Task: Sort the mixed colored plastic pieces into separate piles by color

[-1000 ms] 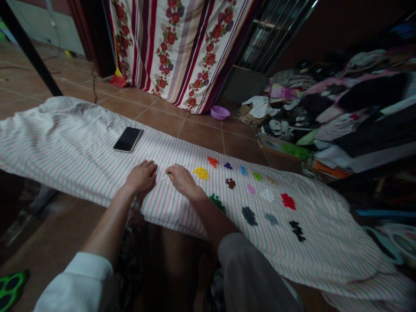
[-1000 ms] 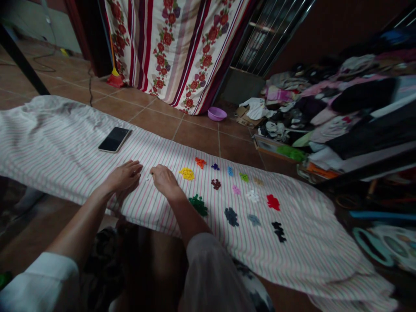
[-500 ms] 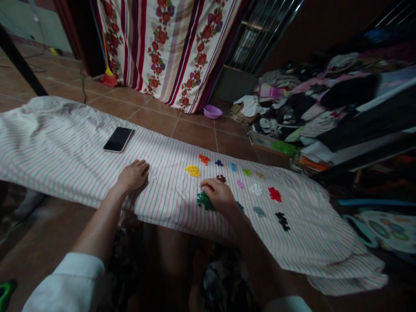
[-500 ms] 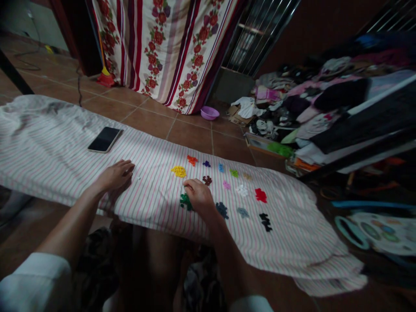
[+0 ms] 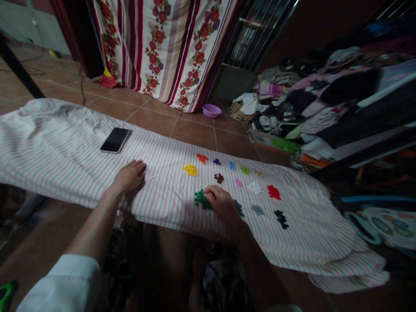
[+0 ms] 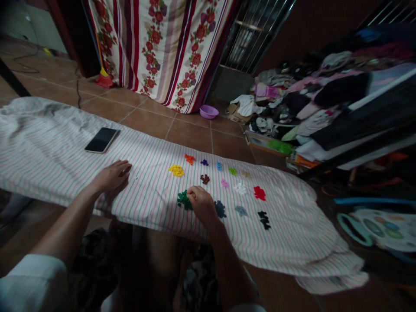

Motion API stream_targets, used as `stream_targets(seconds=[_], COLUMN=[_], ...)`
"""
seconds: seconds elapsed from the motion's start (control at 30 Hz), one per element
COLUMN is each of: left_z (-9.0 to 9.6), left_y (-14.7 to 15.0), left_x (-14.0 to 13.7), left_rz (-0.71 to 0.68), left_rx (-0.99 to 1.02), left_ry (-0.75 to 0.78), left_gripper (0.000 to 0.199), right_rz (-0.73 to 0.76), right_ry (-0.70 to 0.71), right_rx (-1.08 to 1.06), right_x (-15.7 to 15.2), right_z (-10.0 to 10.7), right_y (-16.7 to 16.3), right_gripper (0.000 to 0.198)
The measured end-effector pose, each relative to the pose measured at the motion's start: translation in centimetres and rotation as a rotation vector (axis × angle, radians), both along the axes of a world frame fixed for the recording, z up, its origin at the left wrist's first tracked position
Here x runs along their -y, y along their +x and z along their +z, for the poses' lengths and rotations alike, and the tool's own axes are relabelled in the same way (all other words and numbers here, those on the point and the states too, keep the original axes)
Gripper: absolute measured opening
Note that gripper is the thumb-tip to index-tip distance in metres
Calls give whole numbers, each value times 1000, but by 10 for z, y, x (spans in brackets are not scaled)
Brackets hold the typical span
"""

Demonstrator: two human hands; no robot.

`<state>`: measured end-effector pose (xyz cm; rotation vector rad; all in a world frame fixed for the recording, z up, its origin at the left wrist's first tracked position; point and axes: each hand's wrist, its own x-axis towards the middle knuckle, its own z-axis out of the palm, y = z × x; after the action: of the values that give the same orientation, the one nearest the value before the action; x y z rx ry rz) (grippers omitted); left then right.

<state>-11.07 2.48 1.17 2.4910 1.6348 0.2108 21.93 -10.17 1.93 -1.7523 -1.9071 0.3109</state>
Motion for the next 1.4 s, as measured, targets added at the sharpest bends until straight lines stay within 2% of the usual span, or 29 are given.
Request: stream_targets(seconds=[0.2,0.43,0.7,0.87,1.1,1.23,1.4], left_z=[2,2,2,2,2,0,-1], left_y=[0,0,1,3,1,-1,-3], left_x=[0,1,0,0,0,-1,-2], left_rz=[-19,-8,15,21,2,-29,-38], left_rx=[-1,-1,35,47,38,28,51], left_ry=[6,-3,-10,8,0,18,20], left_gripper=[39,41,39,38,38,38,36], right_rz=[69,79,16,140,348,334,321], right_ry=[74,118,114,79,-76,-143,-160], right_rx=[-50,-96,-85,-87,-31,48,135], right_x=[4,4,2,-10,-48,-67,-81], right_z=[-5,-10,2,12,12,11,6], right_y=[6,4,-4,-38,-121,-154,-166], right_gripper=[19,22,22,22,24,28,28])
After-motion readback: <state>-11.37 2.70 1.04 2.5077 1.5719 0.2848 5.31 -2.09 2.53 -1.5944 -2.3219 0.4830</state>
